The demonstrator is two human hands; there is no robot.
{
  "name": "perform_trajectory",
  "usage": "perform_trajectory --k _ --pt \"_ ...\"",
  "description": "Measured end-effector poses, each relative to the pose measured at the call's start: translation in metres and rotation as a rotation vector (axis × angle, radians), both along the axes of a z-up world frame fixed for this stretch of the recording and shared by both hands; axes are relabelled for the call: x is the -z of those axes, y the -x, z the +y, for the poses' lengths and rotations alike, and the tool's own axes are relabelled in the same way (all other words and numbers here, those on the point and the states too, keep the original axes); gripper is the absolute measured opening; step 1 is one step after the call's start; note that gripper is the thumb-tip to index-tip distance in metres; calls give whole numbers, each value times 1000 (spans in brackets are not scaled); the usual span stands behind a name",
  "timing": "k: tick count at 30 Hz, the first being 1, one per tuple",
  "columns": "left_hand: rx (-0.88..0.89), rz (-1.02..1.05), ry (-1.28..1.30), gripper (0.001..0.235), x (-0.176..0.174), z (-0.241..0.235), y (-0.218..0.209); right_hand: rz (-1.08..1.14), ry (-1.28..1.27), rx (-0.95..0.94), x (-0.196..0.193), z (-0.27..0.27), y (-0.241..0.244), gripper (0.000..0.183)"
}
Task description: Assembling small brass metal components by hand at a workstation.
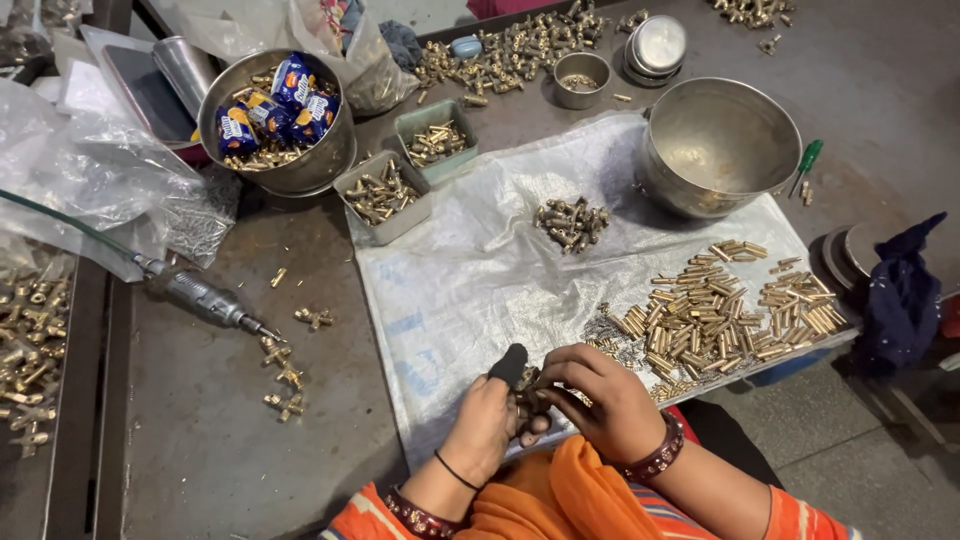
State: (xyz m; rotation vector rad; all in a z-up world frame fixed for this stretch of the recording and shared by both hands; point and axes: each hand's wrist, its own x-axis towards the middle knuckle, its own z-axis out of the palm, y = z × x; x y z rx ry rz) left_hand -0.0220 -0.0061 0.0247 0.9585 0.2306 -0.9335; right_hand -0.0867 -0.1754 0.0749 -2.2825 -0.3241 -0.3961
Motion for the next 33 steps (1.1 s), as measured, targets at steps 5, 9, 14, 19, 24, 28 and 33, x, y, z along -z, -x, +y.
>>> perform_trajectory --k 5,9,14,19,24,28,33 --pt "58 -92 42 36 20 4 5 -5 -2 -4 7 -2 0 21" --pt "46 -109 43 35 23 4 5 -32 -61 -18 14 -3 -2 21" --pt "0 -74 60 34 17 0 1 -24 -120 33 14 -4 -2 22" --pt "-39 -41 41 29 21 -5 -2 -51 -54 34 10 -5 -3 23" --pt "-61 -31 3 34 20 -14 -1 -58 95 62 9 -6 -3 24" --pt "-54 -72 -93 31 21 -19 -2 -57 192 56 8 -8 -5 27" --pt "10 -83 -74 25 51 -18 0 121 228 69 8 -11 -4 22"
